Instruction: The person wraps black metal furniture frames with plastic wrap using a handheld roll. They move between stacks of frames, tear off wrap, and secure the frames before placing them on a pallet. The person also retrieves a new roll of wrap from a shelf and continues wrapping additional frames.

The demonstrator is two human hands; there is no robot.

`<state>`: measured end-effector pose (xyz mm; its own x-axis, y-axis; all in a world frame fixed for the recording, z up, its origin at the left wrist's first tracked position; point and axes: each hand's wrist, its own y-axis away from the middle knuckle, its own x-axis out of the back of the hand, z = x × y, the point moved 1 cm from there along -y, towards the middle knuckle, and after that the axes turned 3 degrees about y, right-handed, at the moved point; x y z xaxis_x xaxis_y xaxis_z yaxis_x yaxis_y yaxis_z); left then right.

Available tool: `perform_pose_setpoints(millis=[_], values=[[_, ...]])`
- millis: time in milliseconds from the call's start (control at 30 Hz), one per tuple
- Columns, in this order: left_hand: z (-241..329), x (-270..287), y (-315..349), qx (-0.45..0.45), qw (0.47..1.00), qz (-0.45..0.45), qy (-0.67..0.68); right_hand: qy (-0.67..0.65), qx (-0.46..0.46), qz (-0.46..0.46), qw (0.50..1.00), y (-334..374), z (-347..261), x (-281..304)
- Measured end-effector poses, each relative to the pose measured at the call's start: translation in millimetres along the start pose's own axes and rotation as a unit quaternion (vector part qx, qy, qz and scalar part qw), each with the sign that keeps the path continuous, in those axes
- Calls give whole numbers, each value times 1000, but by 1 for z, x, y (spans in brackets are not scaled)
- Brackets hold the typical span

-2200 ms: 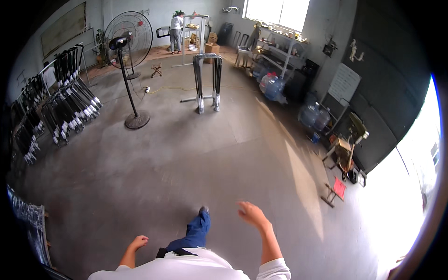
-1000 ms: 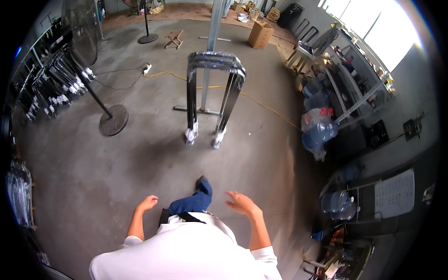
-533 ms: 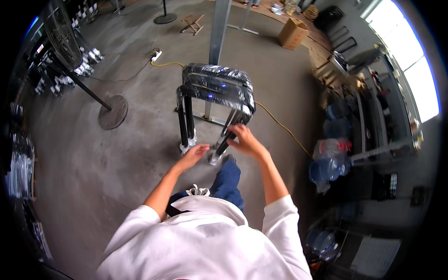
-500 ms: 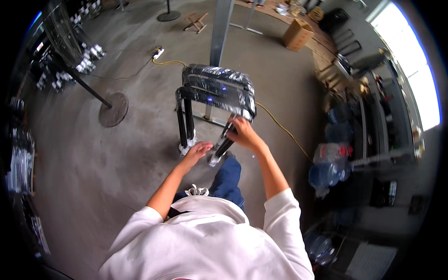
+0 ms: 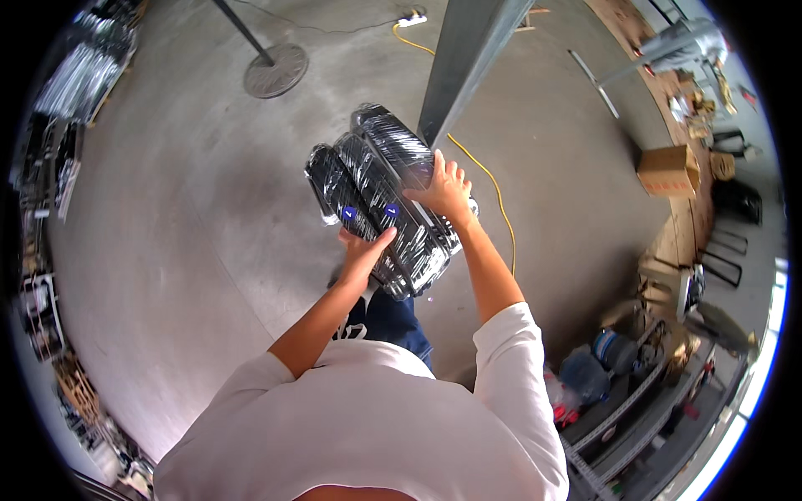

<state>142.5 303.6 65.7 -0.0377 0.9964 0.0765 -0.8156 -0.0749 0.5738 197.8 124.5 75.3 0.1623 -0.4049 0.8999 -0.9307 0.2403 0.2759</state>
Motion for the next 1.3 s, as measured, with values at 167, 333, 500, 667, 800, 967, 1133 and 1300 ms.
perform_pose_setpoints(millis=[167, 333, 500, 667, 800, 967, 1133, 1300], values=[[-19, -21, -15, -67, 987, 120, -86, -19, 14, 7, 1000, -8, 11, 6], [8, 20, -7, -57, 994, 3, 96, -100, 79, -70, 989, -19, 35, 7], [-30, 41, -22, 226, 910, -119, 328, -438, 120, -321, 831, -48, 40, 8], [-62, 46, -28, 161, 857, -114, 476, -532, -85, -497, 680, -53, 41, -35], [-89, 47, -32, 152, 824, -131, 529, -691, -88, -527, 487, -55, 47, -58], [-87, 58, -35, 134, 784, -127, 593, -690, -109, -470, 540, -47, 28, -76], [-36, 102, -3, 198, 800, -131, 551, -571, -102, -477, 661, -26, -29, -41], [-52, 175, 13, 163, 826, -140, 521, -511, -71, -471, 716, 20, -109, -40]])
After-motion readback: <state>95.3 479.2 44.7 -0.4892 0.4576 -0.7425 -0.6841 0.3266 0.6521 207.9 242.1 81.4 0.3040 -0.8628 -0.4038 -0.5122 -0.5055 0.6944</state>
